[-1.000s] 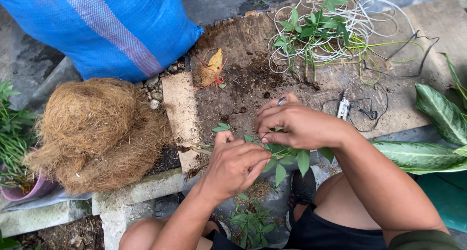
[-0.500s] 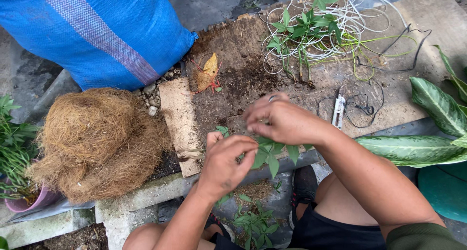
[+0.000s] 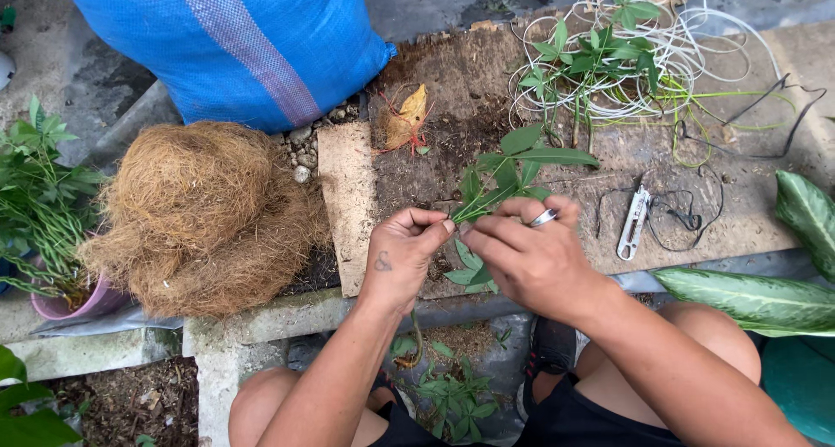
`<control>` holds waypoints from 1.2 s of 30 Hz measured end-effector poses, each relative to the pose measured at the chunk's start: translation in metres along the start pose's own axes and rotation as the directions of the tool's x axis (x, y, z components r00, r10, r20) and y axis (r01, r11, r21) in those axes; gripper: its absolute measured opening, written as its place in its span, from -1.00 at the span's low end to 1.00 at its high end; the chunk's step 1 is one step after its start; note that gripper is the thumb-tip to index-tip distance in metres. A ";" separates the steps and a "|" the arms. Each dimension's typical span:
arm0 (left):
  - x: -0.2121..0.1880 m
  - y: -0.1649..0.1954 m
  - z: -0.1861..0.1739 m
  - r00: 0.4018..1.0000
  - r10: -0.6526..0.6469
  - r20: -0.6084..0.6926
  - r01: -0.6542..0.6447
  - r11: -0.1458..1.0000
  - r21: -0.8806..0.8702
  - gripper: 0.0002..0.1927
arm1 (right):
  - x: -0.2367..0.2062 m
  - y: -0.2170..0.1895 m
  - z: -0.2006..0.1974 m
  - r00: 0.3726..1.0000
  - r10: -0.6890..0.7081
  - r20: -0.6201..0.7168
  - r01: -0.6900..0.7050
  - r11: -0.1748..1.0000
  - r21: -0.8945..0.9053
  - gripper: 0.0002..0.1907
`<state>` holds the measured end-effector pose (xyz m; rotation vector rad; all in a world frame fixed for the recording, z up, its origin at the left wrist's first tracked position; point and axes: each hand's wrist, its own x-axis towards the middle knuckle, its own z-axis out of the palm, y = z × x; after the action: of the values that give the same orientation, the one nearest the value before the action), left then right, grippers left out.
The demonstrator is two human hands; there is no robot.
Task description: The person aligns two plant stems and wraps a thin white tie around the junction to secure the graft. They continue wrapping the tie along the stem to hold the two plants together.
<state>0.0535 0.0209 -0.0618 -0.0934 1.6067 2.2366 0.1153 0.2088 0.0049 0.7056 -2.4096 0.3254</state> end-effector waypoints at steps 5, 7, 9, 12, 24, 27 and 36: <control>-0.001 0.000 0.000 1.000 -0.020 0.017 0.022 0.995 -0.096 -0.89 | 0.002 0.001 0.013 0.999 -0.027 -0.020 0.028 0.998 0.050 -0.62; -0.002 0.001 -0.001 0.999 -0.034 0.012 0.035 0.994 -0.106 -0.89 | 0.002 0.001 0.015 0.999 -0.043 -0.026 0.044 0.998 0.054 -0.62; -0.003 0.003 -0.003 0.998 -0.065 -0.004 0.065 0.994 -0.091 -0.89 | 0.002 0.002 0.016 0.998 -0.062 -0.012 0.062 0.997 0.054 -0.60; -0.004 0.006 -0.004 0.997 -0.079 -0.006 0.078 0.992 -0.100 -0.88 | 0.002 0.005 0.013 0.996 -0.091 -0.018 0.092 0.995 0.040 -0.60; -0.002 0.008 0.002 0.984 -0.178 0.000 0.178 0.983 -0.055 -0.88 | 0.003 0.016 0.010 0.982 -0.191 -0.007 0.191 0.981 0.028 -0.58; -0.004 0.004 0.003 0.988 -0.148 -0.035 0.148 0.989 0.015 -0.88 | 0.003 0.014 0.013 0.993 -0.120 0.007 0.118 0.987 0.108 -0.67; -0.022 0.020 0.020 0.992 0.019 -0.127 0.060 0.809 0.585 -0.88 | -0.002 0.011 0.021 0.999 -0.037 -0.040 0.043 0.989 0.144 -0.68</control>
<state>0.0701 0.0287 -0.0312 -0.0821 2.2826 1.6376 0.1007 0.2109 -0.0139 0.8041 -2.3511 0.4967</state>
